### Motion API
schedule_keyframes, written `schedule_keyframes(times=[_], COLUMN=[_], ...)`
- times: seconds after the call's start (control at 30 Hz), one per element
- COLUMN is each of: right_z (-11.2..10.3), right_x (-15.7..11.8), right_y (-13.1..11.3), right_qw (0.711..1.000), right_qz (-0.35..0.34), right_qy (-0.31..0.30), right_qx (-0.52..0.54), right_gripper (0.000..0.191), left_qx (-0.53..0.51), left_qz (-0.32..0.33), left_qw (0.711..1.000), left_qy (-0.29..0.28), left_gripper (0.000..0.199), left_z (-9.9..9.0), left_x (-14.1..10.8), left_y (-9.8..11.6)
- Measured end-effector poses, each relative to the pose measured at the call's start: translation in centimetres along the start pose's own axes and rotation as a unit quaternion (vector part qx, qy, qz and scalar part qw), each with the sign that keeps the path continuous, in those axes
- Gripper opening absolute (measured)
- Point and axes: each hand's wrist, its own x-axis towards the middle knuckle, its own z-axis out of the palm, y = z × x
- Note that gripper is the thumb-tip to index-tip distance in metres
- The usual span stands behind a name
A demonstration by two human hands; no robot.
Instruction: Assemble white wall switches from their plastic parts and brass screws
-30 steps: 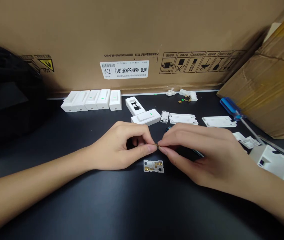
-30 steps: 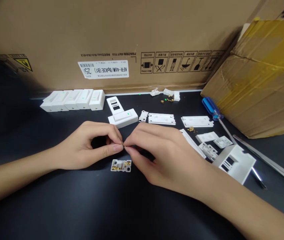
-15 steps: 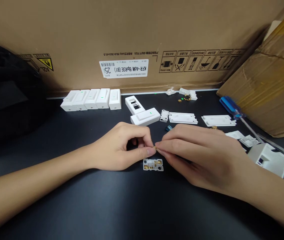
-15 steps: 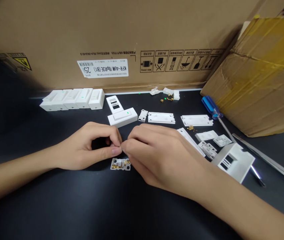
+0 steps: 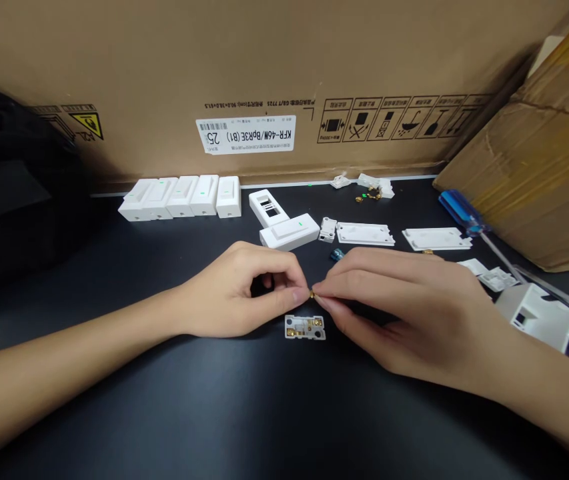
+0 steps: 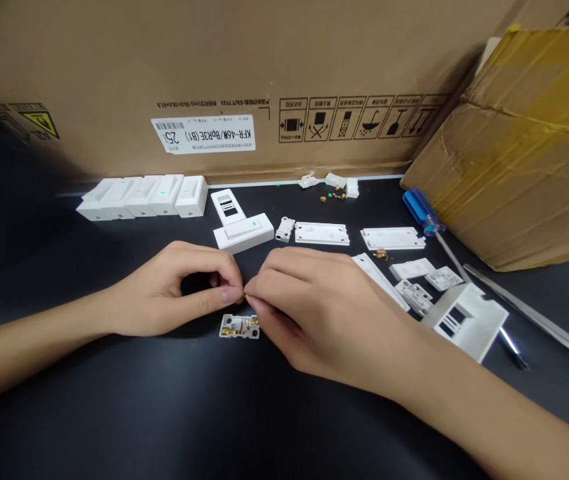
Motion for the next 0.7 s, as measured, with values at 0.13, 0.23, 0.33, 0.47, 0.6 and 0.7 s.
schedule_keyframes(times=[0.13,0.23,0.33,0.47,0.6,0.7], right_z=[0.1,0.0,-0.1,-0.2,-0.2,-0.1], right_x=[0.0,0.0,0.0,0.0,-0.1,-0.2], right_y=[0.0,-0.2,-0.4,-0.5,-0.9,-1.1], right_qw=[1.000,1.000,0.999,0.998,0.995,0.993], right_qz=[0.010,0.018,0.025,0.033,0.037,0.041], right_qy=[-0.003,-0.006,-0.015,-0.031,-0.051,-0.069], right_qx=[0.004,0.008,0.019,0.050,0.073,0.088], right_gripper=[0.017,0.018,0.018,0.017,0.018,0.018], left_qx=[0.001,0.008,0.004,-0.018,0.006,0.020], left_qz=[0.002,0.009,0.015,0.034,0.065,0.089], left_qw=[1.000,1.000,1.000,0.999,0.997,0.995], left_qy=[-0.002,-0.005,-0.010,-0.017,-0.035,-0.046], left_gripper=[0.013,0.013,0.009,0.023,0.029,0.025], left_z=[0.0,0.0,0.0,-0.3,-0.4,-0.2], left_x=[0.0,-0.1,-0.2,-0.5,-0.7,-0.7], left_y=[0.1,0.1,0.1,-0.1,-0.2,-0.3])
